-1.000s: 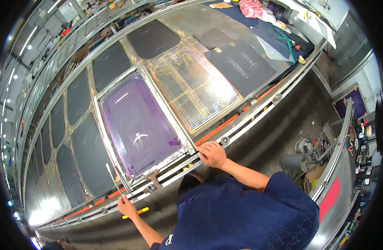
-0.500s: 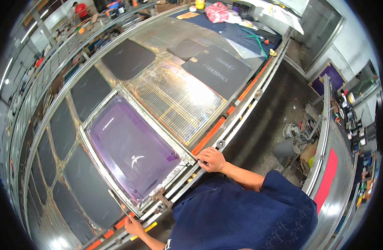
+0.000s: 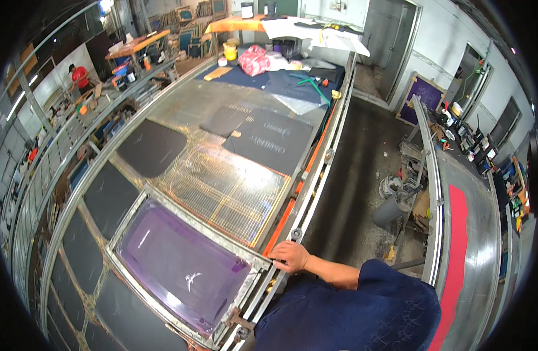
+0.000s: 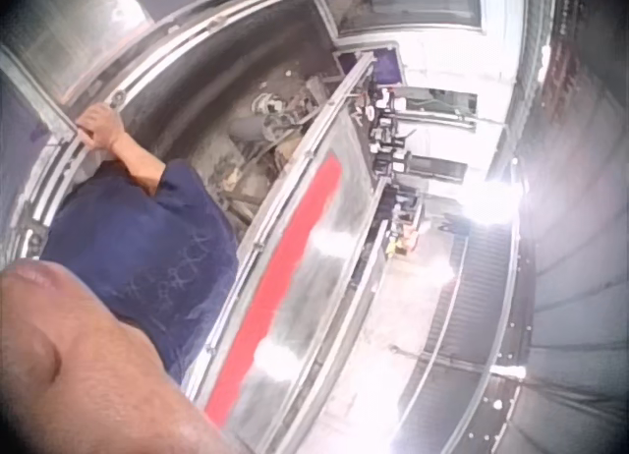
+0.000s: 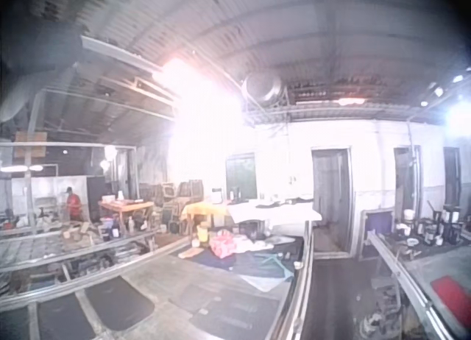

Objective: The person places a white template on a curved surface, then positions a purple panel labeled Transporter 30 over it. They use a ruler and tape measure to measure the template and panel, repeatedly lifting and repositioning the purple panel to check alignment.

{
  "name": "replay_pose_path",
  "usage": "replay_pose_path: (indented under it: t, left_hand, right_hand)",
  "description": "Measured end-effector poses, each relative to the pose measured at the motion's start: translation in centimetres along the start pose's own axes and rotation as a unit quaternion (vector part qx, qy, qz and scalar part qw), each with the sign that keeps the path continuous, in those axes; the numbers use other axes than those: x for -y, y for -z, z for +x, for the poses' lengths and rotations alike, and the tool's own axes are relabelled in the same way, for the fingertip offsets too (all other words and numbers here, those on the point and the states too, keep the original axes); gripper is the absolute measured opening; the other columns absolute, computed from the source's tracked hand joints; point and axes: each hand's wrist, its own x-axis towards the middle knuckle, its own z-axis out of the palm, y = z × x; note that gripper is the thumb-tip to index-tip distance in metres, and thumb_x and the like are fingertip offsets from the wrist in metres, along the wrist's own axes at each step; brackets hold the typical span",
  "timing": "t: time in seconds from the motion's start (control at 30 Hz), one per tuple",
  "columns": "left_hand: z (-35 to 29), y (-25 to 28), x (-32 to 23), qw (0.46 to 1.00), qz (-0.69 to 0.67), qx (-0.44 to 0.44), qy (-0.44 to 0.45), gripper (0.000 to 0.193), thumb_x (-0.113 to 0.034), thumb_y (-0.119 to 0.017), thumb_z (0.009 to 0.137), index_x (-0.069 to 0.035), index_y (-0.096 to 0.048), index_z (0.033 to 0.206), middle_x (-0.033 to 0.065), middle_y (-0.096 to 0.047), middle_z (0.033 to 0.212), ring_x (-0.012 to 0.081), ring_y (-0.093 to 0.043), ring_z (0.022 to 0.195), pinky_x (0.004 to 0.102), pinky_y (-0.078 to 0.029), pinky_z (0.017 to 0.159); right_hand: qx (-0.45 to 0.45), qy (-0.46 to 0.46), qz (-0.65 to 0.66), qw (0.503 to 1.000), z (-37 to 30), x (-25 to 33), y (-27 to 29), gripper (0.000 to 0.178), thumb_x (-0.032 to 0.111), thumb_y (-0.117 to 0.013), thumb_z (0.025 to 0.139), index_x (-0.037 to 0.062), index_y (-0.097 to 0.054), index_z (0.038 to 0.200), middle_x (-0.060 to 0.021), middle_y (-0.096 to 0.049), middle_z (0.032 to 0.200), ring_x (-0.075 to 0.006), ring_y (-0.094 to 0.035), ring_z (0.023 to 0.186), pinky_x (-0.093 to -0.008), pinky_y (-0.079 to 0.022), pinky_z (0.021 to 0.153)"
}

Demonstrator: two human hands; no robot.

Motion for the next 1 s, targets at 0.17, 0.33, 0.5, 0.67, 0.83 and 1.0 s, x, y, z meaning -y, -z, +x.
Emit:
replay_pose_path:
  t: [0.17, 0.33, 0.5, 0.67, 0.83, 1.0]
  left_hand:
    - [0.3, 0.3, -2.2, 1.000, -0.026, -0.009, -0.007, 0.045, -0.029, -0.064, 0.099, 0.011, -0.068, 0.120, 0.0291, -0.070, 0.119, 0.0420, -0.067, 0.109, 0.0470, -0.050, 0.098]
    - [-0.1, 0.2, -3.5, 0.994, -0.030, -0.095, -0.043, 0.048, -0.031, -0.066, 0.097, 0.012, -0.067, 0.120, 0.0310, -0.069, 0.121, 0.0449, -0.065, 0.113, 0.0497, -0.048, 0.102]
    - [2.5, -6.0, 1.1, 0.986, 0.037, -0.153, -0.053, 0.050, -0.017, -0.069, 0.092, -0.004, -0.059, 0.140, 0.0237, -0.058, 0.136, 0.0411, -0.054, 0.125, 0.0502, -0.043, 0.105]
    - [2.2, -6.3, -4.4, 0.983, 0.020, -0.174, -0.061, 0.049, -0.020, -0.072, 0.091, -0.001, -0.063, 0.134, 0.0262, -0.055, 0.138, 0.0432, -0.053, 0.127, 0.0527, -0.040, 0.109]
    - [1.6, -9.2, -12.7, 0.985, -0.009, -0.138, -0.106, 0.039, -0.021, -0.072, 0.093, -0.007, -0.067, 0.129, 0.0217, -0.054, 0.140, 0.0398, -0.052, 0.130, 0.0516, -0.038, 0.110]
    - [-1.3, -13.5, -20.2, 0.983, 0.015, -0.136, -0.126, 0.031, -0.019, -0.069, 0.096, -0.002, -0.070, 0.121, 0.0226, -0.059, 0.135, 0.0394, -0.056, 0.125, 0.0501, -0.044, 0.106]
  right_hand:
    - [-0.004, -0.012, -0.009, 1.000, 0.1, 0.6, 0.8, 0.025, 0.019, -0.074, 0.085, 0.0077, -0.074, 0.108, -0.0048, -0.074, 0.104, -0.0249, -0.068, 0.106, -0.0384, -0.052, 0.095]
    - [0.045, -0.021, 0.043, 0.998, 1.1, 0.3, 0.7, 0.027, 0.021, -0.072, 0.088, 0.0125, -0.074, 0.113, -0.0056, -0.072, 0.102, -0.0252, -0.067, 0.102, -0.0398, -0.051, 0.092]
    - [0.029, -0.082, 0.084, 0.993, 1.8, 0.9, 3.0, 0.034, 0.009, -0.073, 0.085, 0.0110, -0.073, 0.118, -0.0062, -0.074, 0.106, -0.0277, -0.068, 0.104, -0.0399, -0.051, 0.094]
    - [0.044, -0.115, 0.060, 0.991, 5.0, 1.4, 7.9, 0.030, 0.005, -0.072, 0.086, 0.0085, -0.074, 0.115, -0.0103, -0.074, 0.112, -0.0290, -0.069, 0.108, -0.0391, -0.053, 0.094]
    - [-0.016, -0.157, -0.044, 0.986, 7.1, -8.0, 19.2, 0.028, -0.001, -0.070, 0.086, 0.0055, -0.073, 0.114, -0.0143, -0.074, 0.109, -0.0314, -0.071, 0.100, -0.0386, -0.055, 0.088]
    - [-0.106, -0.159, -0.145, 0.971, 15.0, -22.2, 35.2, 0.030, 0.009, -0.070, 0.092, 0.0046, -0.072, 0.122, -0.0162, -0.076, 0.106, -0.0277, -0.073, 0.099, -0.0357, -0.055, 0.087]
